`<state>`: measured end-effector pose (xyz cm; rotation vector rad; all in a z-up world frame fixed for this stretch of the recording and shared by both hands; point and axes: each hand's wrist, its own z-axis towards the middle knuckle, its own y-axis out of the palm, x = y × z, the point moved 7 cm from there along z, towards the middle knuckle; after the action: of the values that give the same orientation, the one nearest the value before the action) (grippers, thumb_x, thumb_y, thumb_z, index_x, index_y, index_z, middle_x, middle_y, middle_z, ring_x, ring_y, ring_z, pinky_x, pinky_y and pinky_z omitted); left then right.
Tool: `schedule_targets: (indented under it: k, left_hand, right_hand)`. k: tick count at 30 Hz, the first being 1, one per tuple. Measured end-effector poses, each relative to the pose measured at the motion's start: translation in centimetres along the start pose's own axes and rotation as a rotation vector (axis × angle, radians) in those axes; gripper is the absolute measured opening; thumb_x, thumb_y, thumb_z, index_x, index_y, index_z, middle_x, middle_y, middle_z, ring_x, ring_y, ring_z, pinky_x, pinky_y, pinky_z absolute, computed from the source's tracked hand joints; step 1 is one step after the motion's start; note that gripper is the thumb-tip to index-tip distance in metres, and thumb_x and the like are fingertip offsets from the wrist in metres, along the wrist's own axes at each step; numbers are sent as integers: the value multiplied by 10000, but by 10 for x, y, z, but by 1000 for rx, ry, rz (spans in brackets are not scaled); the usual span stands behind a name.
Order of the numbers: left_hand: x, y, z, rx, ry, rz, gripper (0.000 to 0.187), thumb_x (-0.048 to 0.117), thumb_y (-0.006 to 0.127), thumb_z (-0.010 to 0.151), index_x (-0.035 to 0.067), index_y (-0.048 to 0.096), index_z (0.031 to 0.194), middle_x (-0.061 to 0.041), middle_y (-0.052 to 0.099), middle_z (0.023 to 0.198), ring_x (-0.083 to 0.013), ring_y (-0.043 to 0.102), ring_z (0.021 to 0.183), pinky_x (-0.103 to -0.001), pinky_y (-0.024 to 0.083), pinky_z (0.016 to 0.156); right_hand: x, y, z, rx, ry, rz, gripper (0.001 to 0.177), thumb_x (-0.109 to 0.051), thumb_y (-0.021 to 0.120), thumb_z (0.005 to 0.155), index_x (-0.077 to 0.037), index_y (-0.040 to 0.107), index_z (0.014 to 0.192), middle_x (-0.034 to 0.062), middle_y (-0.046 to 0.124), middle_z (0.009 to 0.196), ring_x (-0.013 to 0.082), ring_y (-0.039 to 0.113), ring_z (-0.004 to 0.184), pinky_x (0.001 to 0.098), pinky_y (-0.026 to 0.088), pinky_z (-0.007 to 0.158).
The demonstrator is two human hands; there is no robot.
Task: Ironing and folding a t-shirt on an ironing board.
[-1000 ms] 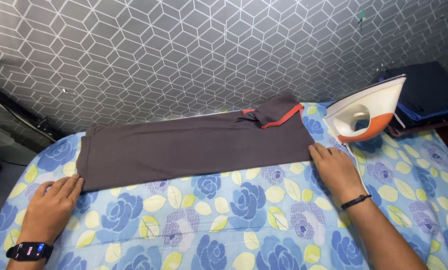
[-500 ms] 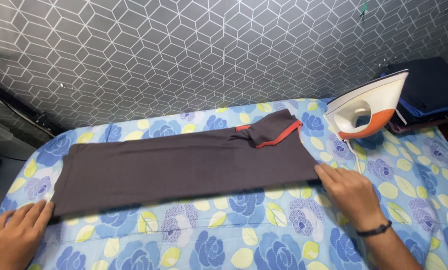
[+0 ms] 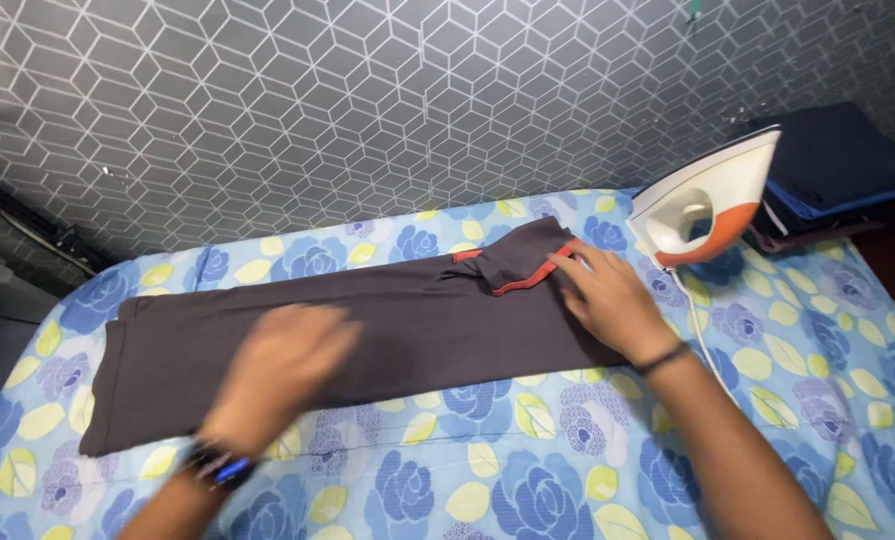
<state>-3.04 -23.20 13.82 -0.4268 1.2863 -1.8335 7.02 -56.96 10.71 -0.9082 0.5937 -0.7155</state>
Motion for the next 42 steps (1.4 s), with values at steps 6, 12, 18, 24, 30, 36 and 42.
schedule_targets:
  k: [6,12,18,24,30,36,42]
  left_hand:
    - [77,73,119,96,271,-114,102,153,607,894,112,642,980,-56,603,1012,-213,602,994,-355,475,867]
    - [91,95,149,211,109,-204,209,267,639,793,100,621,918,-68,591,964,-239,589,910,-373,456,759]
    - [85,114,144,267,-15,-54,143,128,621,870,88,619,1007,-64,596,1018,-215,590,901,-353,487,776]
    - [80,137,141,145,-16,-205,239,100,610,885,45,640,1115,-158,610,1266,-257,616,955,-400,522,834]
    - [81,143,138,165,50,-269,176,92,605,881,65,607,1055,-181,523,1479,-288,624,1157,-404,521,988]
    - [76,127,138,166,10,-350,284,54,579,906,53,627,1187,-103,615,1203,-255,621,1025,-384,513,905]
    - [78,103,140,199,67,-170,434,93,586,911,82,654,1339,-31,590,885,-182,582,777,-346,468,720]
  right_hand:
    - [11,43,14,48,-19,-23,416,-112,788,772,-94,687,1175,120,620,1299,345,570,1204,445,481,998]
    - [9,44,11,118,-23,-14,288,-121,757,835,-105,700,1117,80,651,1255,306,579,1228,444,467,1011]
    - [-3,25,19,200,-30,-35,296,-133,724,820,-104,678,1111,127,603,1329,401,539,1233,487,437,1010]
    - [33,47,10,66,107,125,352,-33,684,800,-73,662,1149,176,578,1347,396,569,1199,485,466,1022]
    - [44,45,8,85,107,187,291,78,644,841,-35,679,1107,159,623,1274,378,610,1192,424,502,999]
    - [51,33,13,22,299,339,310,44,652,822,-24,698,1120,124,656,1227,296,687,1015,369,565,849]
    - [58,23,0,-24,372,417,141,-49,695,863,-35,759,987,81,703,1199,209,714,906,308,563,780]
